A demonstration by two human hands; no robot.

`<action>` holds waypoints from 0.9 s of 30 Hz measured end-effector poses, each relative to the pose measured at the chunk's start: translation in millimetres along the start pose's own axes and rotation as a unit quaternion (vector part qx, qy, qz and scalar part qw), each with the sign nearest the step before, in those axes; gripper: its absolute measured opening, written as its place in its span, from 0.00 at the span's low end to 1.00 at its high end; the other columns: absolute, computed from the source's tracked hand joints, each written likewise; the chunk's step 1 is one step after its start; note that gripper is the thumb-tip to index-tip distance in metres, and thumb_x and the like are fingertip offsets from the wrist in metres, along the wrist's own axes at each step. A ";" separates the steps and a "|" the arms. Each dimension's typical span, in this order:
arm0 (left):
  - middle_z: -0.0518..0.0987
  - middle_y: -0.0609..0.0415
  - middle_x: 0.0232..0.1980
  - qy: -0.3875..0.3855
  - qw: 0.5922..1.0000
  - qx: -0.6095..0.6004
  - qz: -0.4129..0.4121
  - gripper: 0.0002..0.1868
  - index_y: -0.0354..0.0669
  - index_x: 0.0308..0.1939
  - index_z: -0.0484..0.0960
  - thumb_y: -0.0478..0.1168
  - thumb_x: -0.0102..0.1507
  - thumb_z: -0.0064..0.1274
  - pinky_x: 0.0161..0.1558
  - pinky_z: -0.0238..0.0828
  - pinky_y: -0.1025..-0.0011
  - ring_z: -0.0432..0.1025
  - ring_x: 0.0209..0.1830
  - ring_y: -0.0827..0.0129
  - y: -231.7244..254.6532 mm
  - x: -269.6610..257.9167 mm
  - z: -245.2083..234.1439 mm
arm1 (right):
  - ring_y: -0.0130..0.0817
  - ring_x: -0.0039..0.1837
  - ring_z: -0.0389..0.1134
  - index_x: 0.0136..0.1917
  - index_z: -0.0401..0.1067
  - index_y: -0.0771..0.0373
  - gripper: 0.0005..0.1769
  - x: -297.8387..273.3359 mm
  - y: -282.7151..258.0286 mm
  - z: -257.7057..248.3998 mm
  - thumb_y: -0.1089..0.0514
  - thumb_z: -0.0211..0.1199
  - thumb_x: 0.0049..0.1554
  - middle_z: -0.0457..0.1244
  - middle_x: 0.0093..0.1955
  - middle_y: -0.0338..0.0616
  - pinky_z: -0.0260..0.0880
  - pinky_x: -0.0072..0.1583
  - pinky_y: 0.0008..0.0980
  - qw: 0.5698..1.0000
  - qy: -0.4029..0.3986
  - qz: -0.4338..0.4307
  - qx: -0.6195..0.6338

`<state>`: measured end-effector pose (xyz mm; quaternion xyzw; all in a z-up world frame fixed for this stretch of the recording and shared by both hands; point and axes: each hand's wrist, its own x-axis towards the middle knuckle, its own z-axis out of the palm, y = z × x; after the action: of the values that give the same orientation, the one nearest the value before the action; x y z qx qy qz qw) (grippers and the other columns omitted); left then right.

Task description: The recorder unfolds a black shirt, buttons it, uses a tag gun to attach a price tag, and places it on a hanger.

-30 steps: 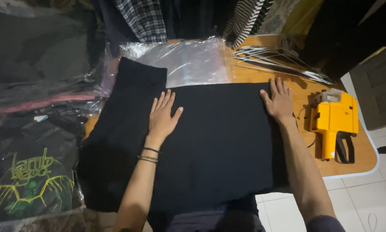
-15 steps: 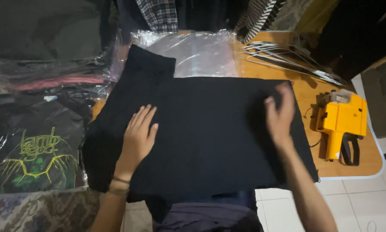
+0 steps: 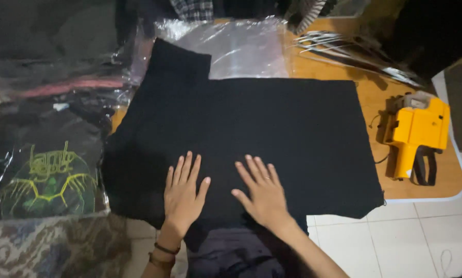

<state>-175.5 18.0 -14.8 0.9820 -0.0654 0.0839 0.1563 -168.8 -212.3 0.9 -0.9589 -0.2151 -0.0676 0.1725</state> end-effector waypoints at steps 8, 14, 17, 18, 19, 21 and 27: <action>0.58 0.49 0.80 -0.002 1.000 0.007 0.000 0.35 0.47 0.77 0.61 0.59 0.70 0.36 0.76 0.40 0.55 0.49 0.80 0.55 -7.1 5.5 5.7 | 0.50 0.82 0.46 0.79 0.56 0.52 0.40 -64.4 130.7 -23.8 0.32 0.49 0.61 0.48 0.82 0.51 0.41 0.77 0.52 0.984 0.033 0.144 -0.099; 0.57 0.49 0.80 -0.004 0.998 0.049 -0.047 0.39 0.48 0.76 0.62 0.64 0.66 0.38 0.75 0.41 0.52 0.49 0.80 0.54 -28.3 0.1 9.6 | 0.49 0.83 0.45 0.81 0.56 0.52 0.40 -91.3 169.6 -39.5 0.32 0.47 0.62 0.48 0.83 0.50 0.41 0.79 0.52 0.967 0.080 0.216 -0.107; 0.60 0.49 0.79 0.023 0.993 0.089 -0.078 0.41 0.49 0.76 0.65 0.66 0.64 0.40 0.74 0.43 0.50 0.52 0.79 0.53 -45.0 -11.9 4.2 | 0.50 0.84 0.45 0.80 0.57 0.53 0.40 -94.3 176.0 -42.4 0.32 0.48 0.62 0.48 0.83 0.50 0.41 0.79 0.51 0.963 0.093 0.236 -0.093; 0.62 0.49 0.79 0.046 0.990 0.101 -0.091 0.40 0.49 0.75 0.67 0.66 0.64 0.40 0.74 0.46 0.49 0.55 0.79 0.53 -49.8 -18.0 -0.1 | 0.50 0.84 0.45 0.80 0.57 0.53 0.40 -95.8 177.4 -42.2 0.32 0.48 0.62 0.48 0.83 0.51 0.41 0.79 0.50 0.961 0.102 0.245 -0.083; 0.62 0.49 0.79 0.049 0.989 0.102 -0.094 0.40 0.49 0.75 0.67 0.66 0.64 0.40 0.74 0.46 0.49 0.55 0.79 0.53 -54.6 -21.0 -1.4 | 0.50 0.84 0.45 0.80 0.57 0.53 0.40 -96.6 180.1 -40.4 0.32 0.48 0.62 0.48 0.83 0.51 0.41 0.79 0.50 0.961 0.103 0.242 -0.082; 0.67 0.48 0.76 0.103 0.985 0.094 -0.103 0.38 0.45 0.72 0.71 0.65 0.66 0.42 0.74 0.51 0.48 0.60 0.76 0.49 -65.3 -27.4 -4.4 | 0.52 0.83 0.45 0.79 0.58 0.54 0.40 -97.4 184.8 -35.8 0.32 0.50 0.61 0.49 0.82 0.53 0.41 0.77 0.51 0.958 0.075 0.254 -0.109; 0.67 0.38 0.75 0.120 0.975 0.104 -0.153 0.38 0.38 0.71 0.70 0.62 0.66 0.45 0.75 0.52 0.47 0.59 0.77 0.43 -70.5 -34.2 -23.2 | 0.53 0.84 0.45 0.80 0.58 0.55 0.41 -99.4 181.0 -37.3 0.31 0.48 0.62 0.49 0.83 0.53 0.42 0.79 0.51 0.963 0.102 0.230 -0.092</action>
<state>-201.3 95.3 -20.2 0.9740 0.1143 0.1823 0.0714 -181.2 -417.9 -39.2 -0.9823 0.0374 -0.1428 0.1156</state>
